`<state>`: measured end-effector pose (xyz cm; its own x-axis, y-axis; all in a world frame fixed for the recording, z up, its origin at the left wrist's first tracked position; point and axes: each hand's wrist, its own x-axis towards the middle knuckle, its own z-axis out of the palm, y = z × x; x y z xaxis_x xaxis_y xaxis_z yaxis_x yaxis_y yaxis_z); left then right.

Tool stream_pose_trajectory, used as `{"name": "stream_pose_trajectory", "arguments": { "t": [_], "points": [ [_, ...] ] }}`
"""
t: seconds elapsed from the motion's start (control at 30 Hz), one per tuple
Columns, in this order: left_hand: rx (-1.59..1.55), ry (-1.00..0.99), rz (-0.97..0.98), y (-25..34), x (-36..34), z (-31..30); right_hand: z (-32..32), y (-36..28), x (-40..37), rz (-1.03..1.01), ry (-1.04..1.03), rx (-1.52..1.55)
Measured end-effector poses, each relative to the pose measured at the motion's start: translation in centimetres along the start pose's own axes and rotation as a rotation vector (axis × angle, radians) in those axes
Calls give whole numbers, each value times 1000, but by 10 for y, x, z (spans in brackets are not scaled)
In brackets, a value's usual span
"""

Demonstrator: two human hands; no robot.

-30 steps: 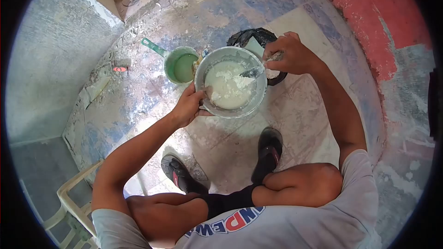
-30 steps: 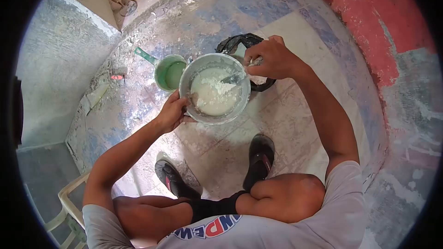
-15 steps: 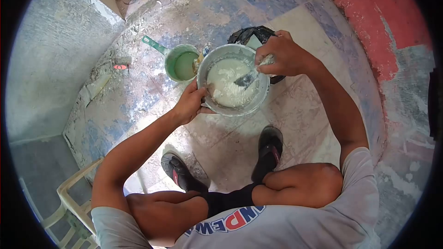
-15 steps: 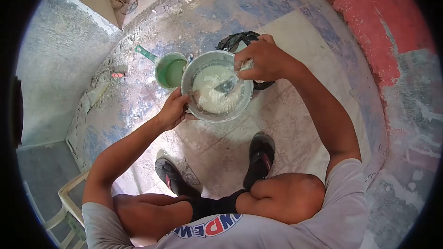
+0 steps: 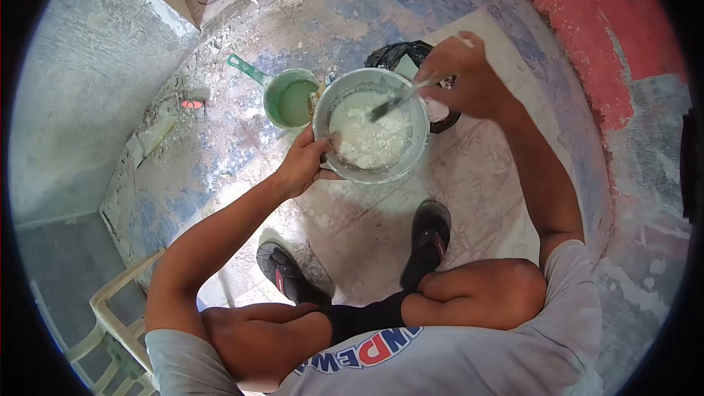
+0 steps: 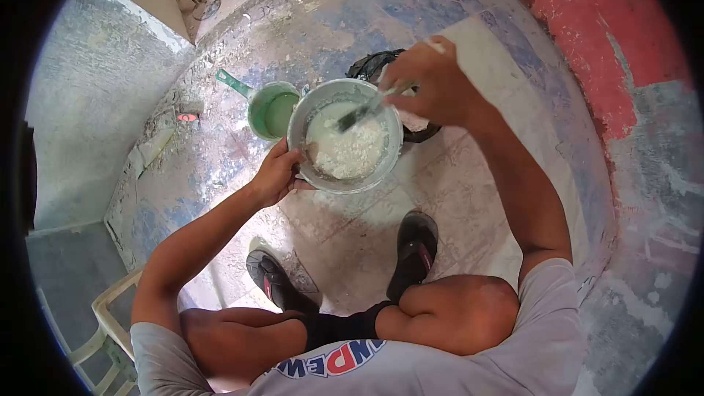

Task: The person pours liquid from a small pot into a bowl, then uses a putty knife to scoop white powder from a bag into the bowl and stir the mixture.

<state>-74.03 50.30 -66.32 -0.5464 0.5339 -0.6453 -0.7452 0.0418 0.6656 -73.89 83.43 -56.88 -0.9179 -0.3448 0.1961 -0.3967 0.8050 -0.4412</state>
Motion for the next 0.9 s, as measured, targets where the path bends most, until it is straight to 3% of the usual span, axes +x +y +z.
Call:
{"name": "stream_pose_trajectory", "arguments": {
  "t": [0.03, 0.1, 0.17, 0.23, 0.37, 0.53, 0.67, 0.73, 0.9],
  "points": [
    [-1, -13, -8, 0, 0, -2, -4, 14, 0, 12, 92, -62],
    [23, -8, -11, -1, 0, -5, -24, 35, 2, 300, -55, -131],
    [30, -5, -13, -3, 0, -6, -13, 66, -11, 306, 22, -239],
    [40, 4, -22, -2, -1, -7, 4, 92, -25, 359, -78, -461],
    [21, 10, -22, -3, 0, -4, 44, 114, -45, 208, 3, -570],
    [27, 17, -28, 1, -1, -2, 55, 117, -51, 221, -72, -550],
    [43, 38, -36, 2, 0, -2, 57, 119, -57, 328, -238, -428],
    [13, 12, -19, 0, 1, -2, 53, 125, -60, 500, -303, -329],
    [10, -16, -17, 0, 2, -3, 28, 133, -61, 629, -279, -171]
  ]
}}
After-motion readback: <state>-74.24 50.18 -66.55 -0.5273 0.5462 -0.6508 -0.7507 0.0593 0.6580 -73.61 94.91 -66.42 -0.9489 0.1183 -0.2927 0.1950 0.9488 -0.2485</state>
